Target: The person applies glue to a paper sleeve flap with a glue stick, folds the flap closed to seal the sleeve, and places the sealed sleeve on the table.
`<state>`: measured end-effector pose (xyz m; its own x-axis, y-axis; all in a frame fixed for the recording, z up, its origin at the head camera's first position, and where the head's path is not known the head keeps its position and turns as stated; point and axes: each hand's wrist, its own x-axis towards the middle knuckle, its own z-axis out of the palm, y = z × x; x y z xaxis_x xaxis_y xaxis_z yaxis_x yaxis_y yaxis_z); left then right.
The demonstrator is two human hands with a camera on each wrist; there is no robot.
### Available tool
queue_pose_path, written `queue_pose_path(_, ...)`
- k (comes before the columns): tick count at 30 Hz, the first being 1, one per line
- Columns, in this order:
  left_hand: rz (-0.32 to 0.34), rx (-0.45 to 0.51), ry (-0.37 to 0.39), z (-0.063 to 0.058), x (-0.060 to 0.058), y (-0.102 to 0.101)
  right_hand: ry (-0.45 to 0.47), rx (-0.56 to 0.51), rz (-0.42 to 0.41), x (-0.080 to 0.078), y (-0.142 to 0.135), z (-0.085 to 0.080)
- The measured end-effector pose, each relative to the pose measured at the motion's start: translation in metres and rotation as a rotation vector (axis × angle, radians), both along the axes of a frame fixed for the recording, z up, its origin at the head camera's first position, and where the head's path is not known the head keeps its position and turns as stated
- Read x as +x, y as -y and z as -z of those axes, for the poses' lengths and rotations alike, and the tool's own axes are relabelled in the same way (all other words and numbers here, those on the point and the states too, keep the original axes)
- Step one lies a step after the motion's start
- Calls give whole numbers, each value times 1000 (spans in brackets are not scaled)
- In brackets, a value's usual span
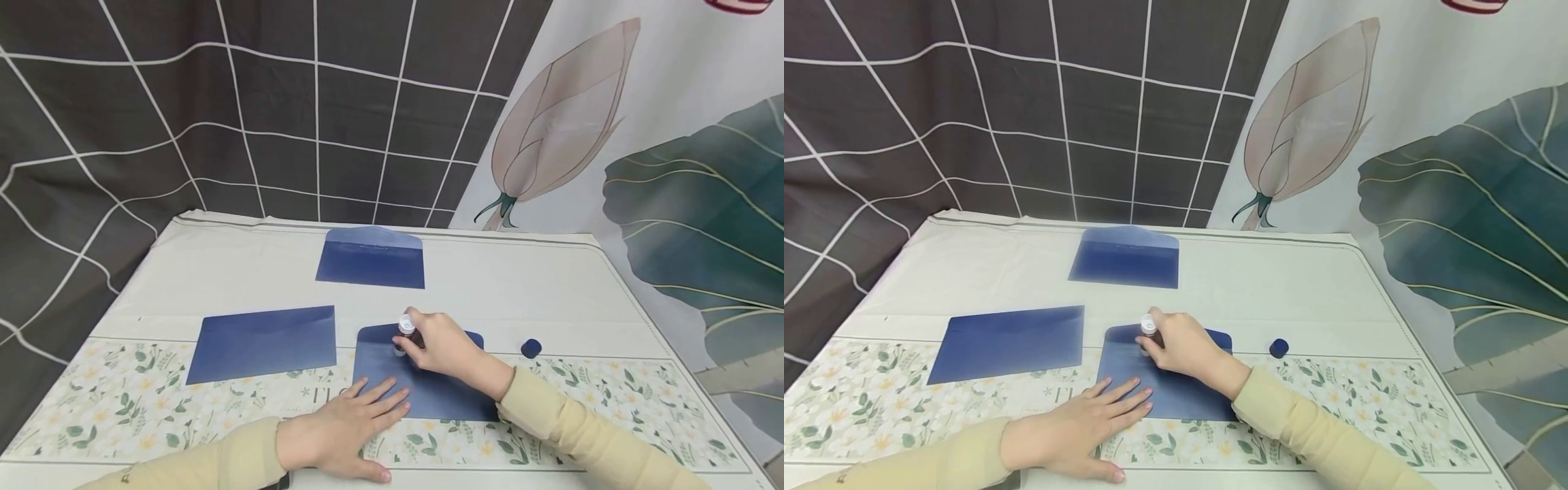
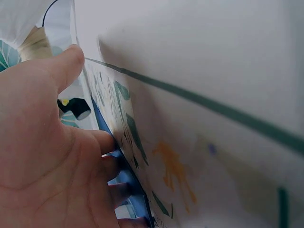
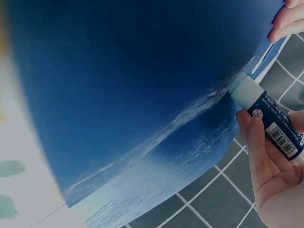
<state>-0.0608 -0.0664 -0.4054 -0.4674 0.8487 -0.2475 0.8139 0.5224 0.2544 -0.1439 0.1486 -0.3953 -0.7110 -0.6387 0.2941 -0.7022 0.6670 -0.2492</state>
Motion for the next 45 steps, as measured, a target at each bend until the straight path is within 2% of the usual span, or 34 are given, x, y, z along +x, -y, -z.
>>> queue_pose_path(14,-6,14,20,0,-1,1,-58,-43,71,7,-29,2)
queue_pose_path(23,-6,3,20,0,0,0,-12,-40,127,14,-54,-1)
queue_pose_path(36,-5,14,54,0,-2,0,13,-1,281,25,-88,-2)
queue_pose_path(45,-4,16,64,-2,-1,0,-9,-18,310,30,-104,-2)
